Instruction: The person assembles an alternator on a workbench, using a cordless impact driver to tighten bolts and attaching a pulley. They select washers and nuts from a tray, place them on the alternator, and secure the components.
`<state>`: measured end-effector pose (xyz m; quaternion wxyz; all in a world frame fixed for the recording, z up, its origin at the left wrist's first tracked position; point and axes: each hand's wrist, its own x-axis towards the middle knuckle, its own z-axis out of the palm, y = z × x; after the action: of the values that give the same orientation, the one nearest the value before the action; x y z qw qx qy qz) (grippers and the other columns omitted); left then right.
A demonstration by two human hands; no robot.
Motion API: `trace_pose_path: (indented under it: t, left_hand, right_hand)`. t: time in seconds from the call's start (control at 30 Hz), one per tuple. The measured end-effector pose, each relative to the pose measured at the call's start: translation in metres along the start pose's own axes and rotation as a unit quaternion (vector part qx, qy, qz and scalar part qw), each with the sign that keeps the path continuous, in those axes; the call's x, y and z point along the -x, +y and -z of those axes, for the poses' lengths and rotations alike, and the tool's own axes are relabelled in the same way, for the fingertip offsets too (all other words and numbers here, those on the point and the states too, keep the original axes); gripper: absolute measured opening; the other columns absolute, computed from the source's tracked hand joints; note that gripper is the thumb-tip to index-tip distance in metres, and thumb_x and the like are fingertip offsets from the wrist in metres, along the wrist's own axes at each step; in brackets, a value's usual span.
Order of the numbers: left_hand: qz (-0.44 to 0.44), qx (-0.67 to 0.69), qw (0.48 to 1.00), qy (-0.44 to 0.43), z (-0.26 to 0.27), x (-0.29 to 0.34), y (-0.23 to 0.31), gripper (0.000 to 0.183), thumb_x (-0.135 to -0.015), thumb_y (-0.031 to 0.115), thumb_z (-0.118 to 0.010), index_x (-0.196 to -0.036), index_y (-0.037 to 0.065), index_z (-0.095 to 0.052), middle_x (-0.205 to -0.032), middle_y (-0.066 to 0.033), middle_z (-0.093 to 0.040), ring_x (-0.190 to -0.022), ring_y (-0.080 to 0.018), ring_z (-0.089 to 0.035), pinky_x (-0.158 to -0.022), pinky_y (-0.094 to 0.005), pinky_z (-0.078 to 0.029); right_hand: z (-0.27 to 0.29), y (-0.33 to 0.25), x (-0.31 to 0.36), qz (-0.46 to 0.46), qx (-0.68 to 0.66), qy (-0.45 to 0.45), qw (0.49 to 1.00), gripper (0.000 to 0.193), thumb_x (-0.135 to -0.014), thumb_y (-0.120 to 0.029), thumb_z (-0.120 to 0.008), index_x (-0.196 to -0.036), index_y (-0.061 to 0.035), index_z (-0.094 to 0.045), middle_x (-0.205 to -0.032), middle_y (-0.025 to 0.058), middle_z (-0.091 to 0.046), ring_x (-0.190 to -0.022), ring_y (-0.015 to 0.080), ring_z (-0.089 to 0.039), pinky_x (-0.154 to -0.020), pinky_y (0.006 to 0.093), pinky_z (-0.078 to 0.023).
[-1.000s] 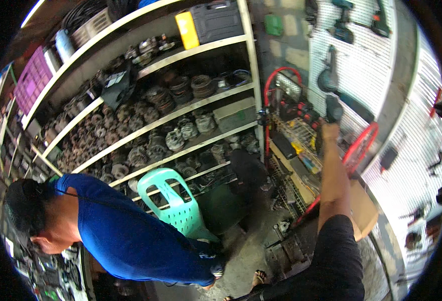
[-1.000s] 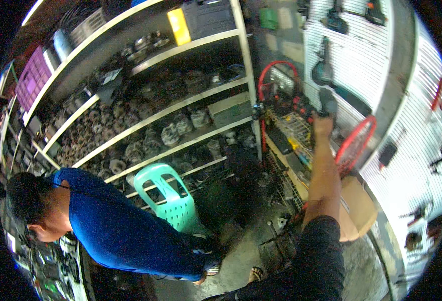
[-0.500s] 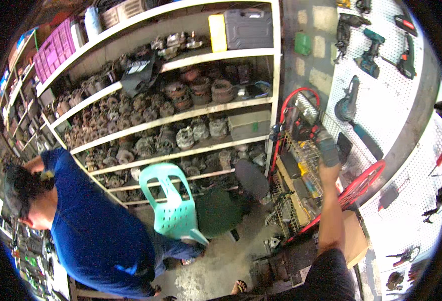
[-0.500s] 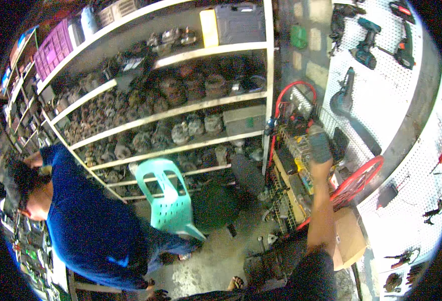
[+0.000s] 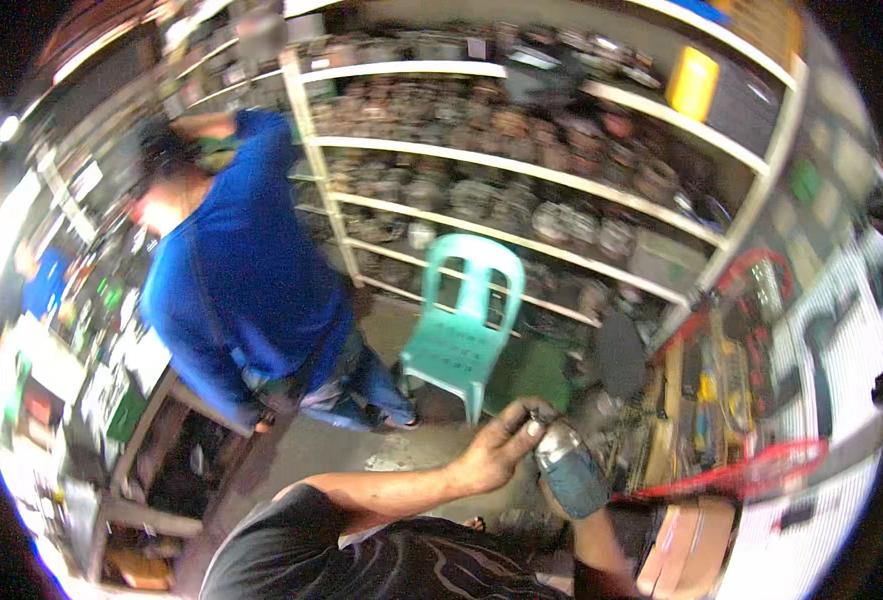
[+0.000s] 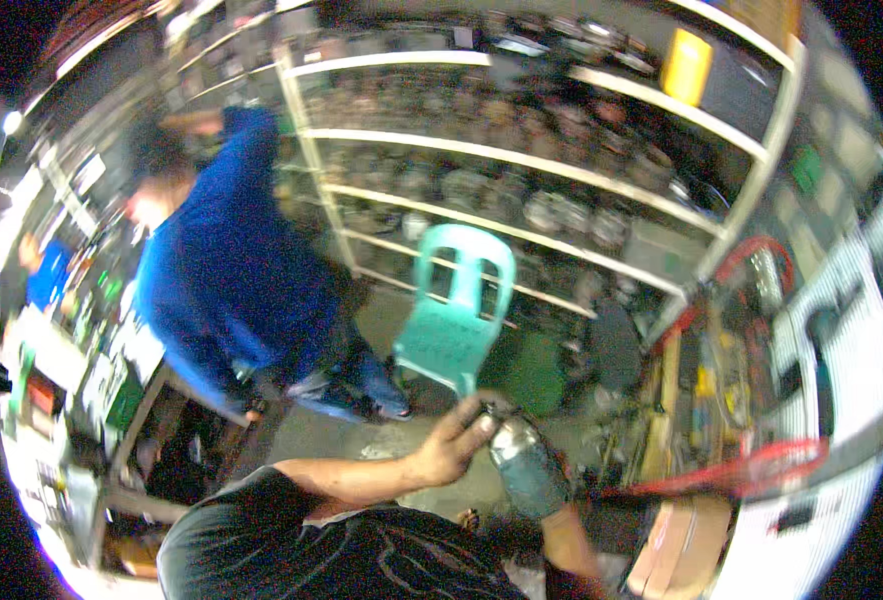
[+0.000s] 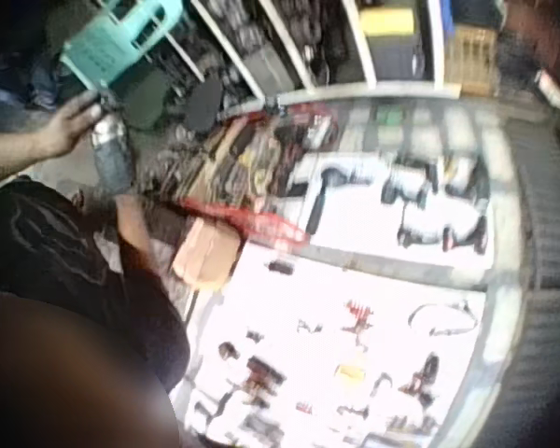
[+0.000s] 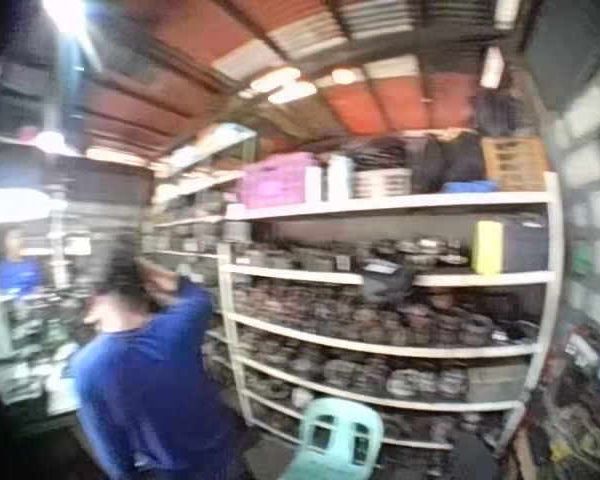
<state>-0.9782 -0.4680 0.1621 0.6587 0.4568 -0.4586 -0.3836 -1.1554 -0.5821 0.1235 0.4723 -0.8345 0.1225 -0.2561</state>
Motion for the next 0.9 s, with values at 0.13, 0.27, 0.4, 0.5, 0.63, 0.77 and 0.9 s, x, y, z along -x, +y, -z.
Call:
trace_pose_path:
  t: [0.13,0.27,0.4,0.5,0.63,0.77,0.9]
  left_hand:
    - [0.135,0.036,0.980,0.144,0.060,0.066,0.011,0.041,-0.119,0.035,-0.050,-0.148,0.007,-0.056,-0.131,-0.0035,-0.064,-0.126,-0.0137,-0.055,-0.111,-0.0339,-0.047]
    - [0.135,0.193,0.951,0.199,0.141,0.141,0.024,0.046,-0.118,0.041,-0.052,-0.149,0.006,-0.056,-0.137,-0.0066,-0.066,-0.129,-0.0168,-0.060,-0.113,-0.0360,-0.048]
    - [0.040,0.242,0.931,0.270,0.213,0.209,0.040,0.042,-0.116,0.041,-0.056,-0.138,0.007,-0.063,-0.130,-0.0067,-0.071,-0.125,-0.0201,-0.064,-0.113,-0.0395,-0.049]
    - [-0.009,0.277,0.901,0.334,0.259,0.264,0.056,0.043,-0.113,0.045,-0.060,-0.133,0.007,-0.064,-0.131,-0.0117,-0.072,-0.124,-0.0251,-0.067,-0.112,-0.0451,-0.050]
    - [-0.064,0.226,0.892,0.385,0.304,0.328,0.087,0.045,-0.115,0.047,-0.055,-0.132,0.005,-0.063,-0.132,-0.0111,-0.072,-0.124,-0.0203,-0.066,-0.112,-0.0403,-0.050]
    - [-0.102,0.174,0.875,0.441,0.344,0.371,0.115,0.043,-0.116,0.044,-0.052,-0.130,0.004,-0.062,-0.132,-0.0174,-0.074,-0.123,-0.0243,-0.068,-0.111,-0.0419,-0.052]
    - [-0.126,0.170,0.848,0.486,0.387,0.389,0.114,0.042,-0.116,0.043,-0.053,-0.130,0.004,-0.062,-0.129,-0.0182,-0.076,-0.123,-0.0250,-0.069,-0.110,-0.0417,-0.052]
  right_hand:
    - [-0.098,-0.028,-0.006,0.054,0.118,-0.030,0.991,0.052,-0.085,-0.016,-0.075,-0.135,-0.0063,-0.068,-0.129,0.0181,-0.071,-0.116,0.0391,-0.068,-0.103,0.0503,-0.054]
    - [-0.192,-0.044,-0.031,0.008,-0.084,-0.087,0.993,0.056,-0.090,-0.022,-0.080,-0.143,-0.0100,-0.066,-0.136,0.0129,-0.072,-0.121,0.0337,-0.069,-0.107,0.0465,-0.054]
    - [-0.269,-0.051,-0.088,0.276,0.166,-0.232,0.918,0.053,-0.099,-0.026,-0.074,-0.148,-0.0089,-0.063,-0.144,0.0106,-0.069,-0.129,0.0335,-0.067,-0.113,0.0466,-0.053]
    - [-0.341,-0.064,-0.108,0.093,0.003,-0.383,0.919,0.048,-0.111,-0.027,-0.054,-0.154,-0.0065,-0.056,-0.149,0.0108,-0.066,-0.131,0.0278,-0.066,-0.113,0.0427,-0.054]
    - [-0.424,-0.085,-0.133,0.051,-0.145,-0.451,0.879,0.054,-0.112,-0.038,-0.053,-0.156,-0.0077,-0.056,-0.152,0.0134,-0.064,-0.137,0.0310,-0.063,-0.116,0.0457,-0.052]
    - [-0.500,-0.116,-0.162,-0.322,-0.357,-0.511,0.713,0.057,-0.113,-0.041,-0.046,-0.159,-0.0100,-0.054,-0.157,0.0124,-0.061,-0.145,0.0299,-0.057,-0.125,0.0459,-0.044]
    - [-0.560,-0.131,-0.191,-0.034,-0.289,-0.553,0.781,0.046,-0.112,-0.033,-0.058,-0.142,0.0009,-0.066,-0.132,0.0103,-0.076,-0.107,0.0217,-0.076,-0.095,0.0352,-0.061]
